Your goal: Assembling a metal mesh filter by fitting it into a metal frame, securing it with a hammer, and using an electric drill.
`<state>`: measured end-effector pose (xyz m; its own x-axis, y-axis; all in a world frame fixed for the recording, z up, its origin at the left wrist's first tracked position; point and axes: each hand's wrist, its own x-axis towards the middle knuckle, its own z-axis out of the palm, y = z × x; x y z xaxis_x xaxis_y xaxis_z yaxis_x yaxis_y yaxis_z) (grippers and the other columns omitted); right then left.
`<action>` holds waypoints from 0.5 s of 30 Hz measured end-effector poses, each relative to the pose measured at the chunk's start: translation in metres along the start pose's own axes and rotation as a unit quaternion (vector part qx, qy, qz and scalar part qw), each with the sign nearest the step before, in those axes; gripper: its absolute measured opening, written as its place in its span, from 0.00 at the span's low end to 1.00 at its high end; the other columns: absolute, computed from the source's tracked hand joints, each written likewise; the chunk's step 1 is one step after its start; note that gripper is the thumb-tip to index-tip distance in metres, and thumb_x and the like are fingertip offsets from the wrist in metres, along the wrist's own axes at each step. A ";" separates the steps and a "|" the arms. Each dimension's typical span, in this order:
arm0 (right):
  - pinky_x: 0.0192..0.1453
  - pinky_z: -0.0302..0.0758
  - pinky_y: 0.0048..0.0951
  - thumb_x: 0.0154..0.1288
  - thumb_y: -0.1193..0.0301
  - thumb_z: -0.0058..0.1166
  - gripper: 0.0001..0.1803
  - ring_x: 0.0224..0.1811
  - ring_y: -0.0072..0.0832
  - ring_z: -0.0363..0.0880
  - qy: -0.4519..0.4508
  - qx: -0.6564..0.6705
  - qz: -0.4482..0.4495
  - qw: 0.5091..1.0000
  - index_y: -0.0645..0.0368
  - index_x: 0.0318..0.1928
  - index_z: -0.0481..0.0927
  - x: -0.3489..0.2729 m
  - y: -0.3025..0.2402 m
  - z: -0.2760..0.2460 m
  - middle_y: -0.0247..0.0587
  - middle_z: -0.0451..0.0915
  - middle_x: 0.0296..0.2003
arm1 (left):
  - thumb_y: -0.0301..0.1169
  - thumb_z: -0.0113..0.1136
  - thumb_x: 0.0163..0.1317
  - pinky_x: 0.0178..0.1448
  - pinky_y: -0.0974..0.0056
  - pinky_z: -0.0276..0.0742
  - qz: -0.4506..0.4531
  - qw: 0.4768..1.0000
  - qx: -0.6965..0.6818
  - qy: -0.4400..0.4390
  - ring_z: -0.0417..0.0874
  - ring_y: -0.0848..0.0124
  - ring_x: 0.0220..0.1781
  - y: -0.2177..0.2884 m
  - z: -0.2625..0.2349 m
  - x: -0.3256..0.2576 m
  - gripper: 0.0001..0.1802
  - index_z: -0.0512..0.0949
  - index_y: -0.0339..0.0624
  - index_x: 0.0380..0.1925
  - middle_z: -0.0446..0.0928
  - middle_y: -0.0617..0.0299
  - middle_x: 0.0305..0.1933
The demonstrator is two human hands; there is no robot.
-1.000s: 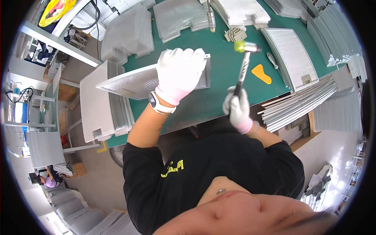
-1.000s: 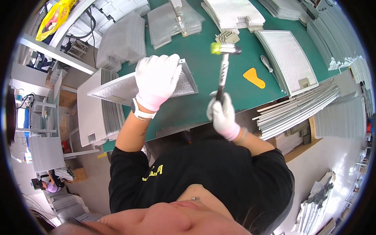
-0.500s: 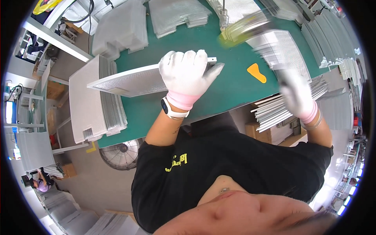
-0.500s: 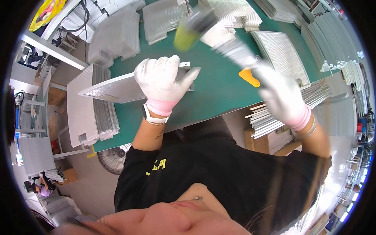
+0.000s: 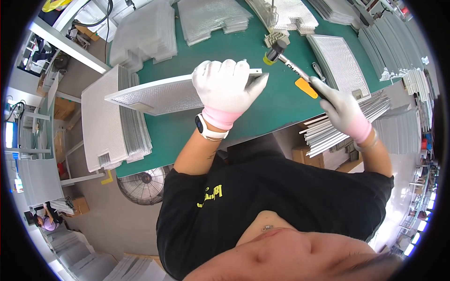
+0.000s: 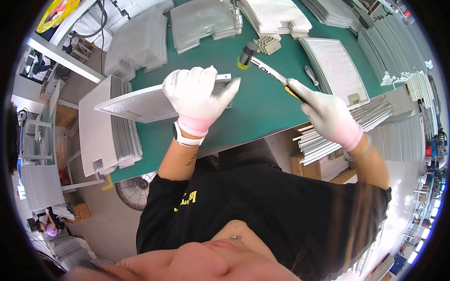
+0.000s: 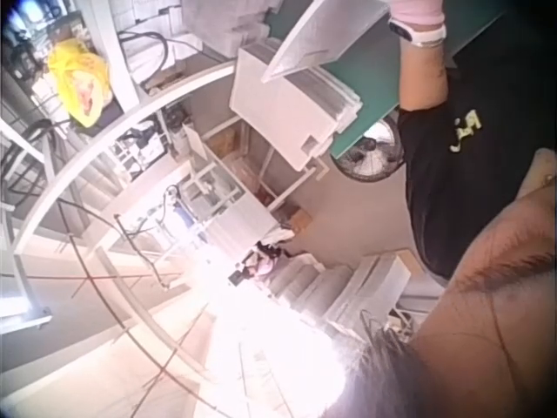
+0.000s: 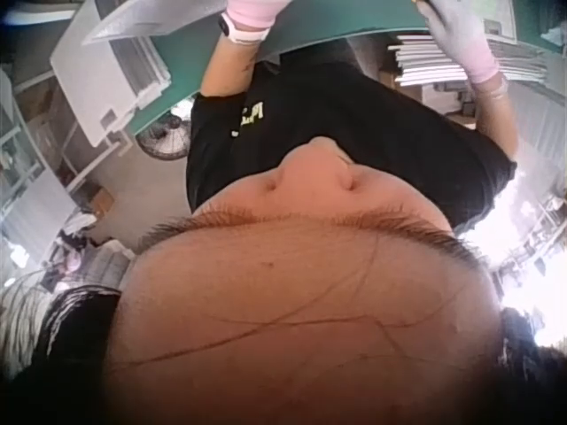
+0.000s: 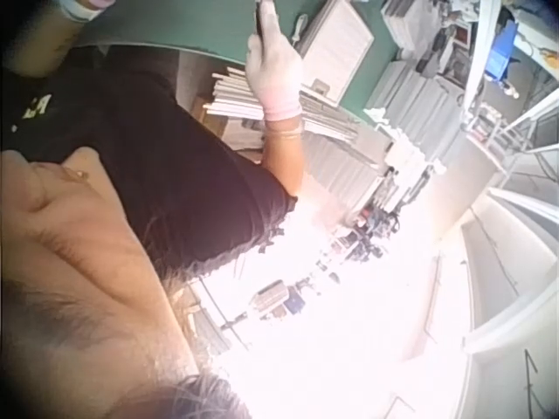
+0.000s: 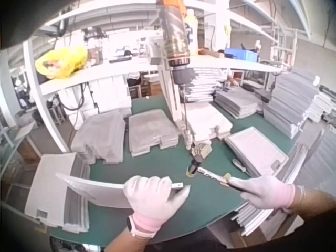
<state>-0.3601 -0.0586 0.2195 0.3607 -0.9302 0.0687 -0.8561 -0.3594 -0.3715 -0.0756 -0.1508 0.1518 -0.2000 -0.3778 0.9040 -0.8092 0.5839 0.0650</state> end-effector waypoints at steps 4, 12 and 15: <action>0.43 0.80 0.44 0.66 0.75 0.53 0.32 0.37 0.48 0.82 0.012 -0.039 0.012 0.999 0.45 0.71 0.69 -0.002 0.044 0.075 0.51 0.81 0.35 | 0.51 0.73 0.46 0.38 0.56 0.65 0.016 0.998 -0.021 0.051 0.72 0.67 0.26 0.001 0.006 0.007 0.20 0.77 0.51 0.22 0.69 0.68 0.22; 0.62 0.73 0.45 0.67 0.69 0.58 0.28 0.56 0.47 0.77 0.365 -0.057 -0.170 0.914 0.62 0.66 0.71 0.113 0.026 0.036 0.52 0.77 0.52 | 0.46 0.72 0.44 0.40 0.57 0.59 0.029 0.997 -0.056 0.049 0.70 0.67 0.26 0.004 0.015 -0.002 0.16 0.73 0.57 0.20 0.67 0.71 0.21; 0.59 0.75 0.41 0.67 0.65 0.60 0.26 0.54 0.43 0.79 0.447 0.004 -0.265 0.854 0.60 0.63 0.75 0.141 -0.020 -0.070 0.49 0.79 0.51 | 0.44 0.72 0.43 0.39 0.57 0.59 0.024 0.998 -0.053 0.034 0.70 0.67 0.25 0.011 0.014 0.003 0.15 0.73 0.57 0.20 0.66 0.70 0.21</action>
<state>-0.3182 -0.1881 0.3013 0.2660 -0.3240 0.9079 -0.6570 -0.7501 -0.0752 -0.0924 -0.1554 0.1496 -0.1967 -0.2998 0.9335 -0.7352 0.6750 0.0619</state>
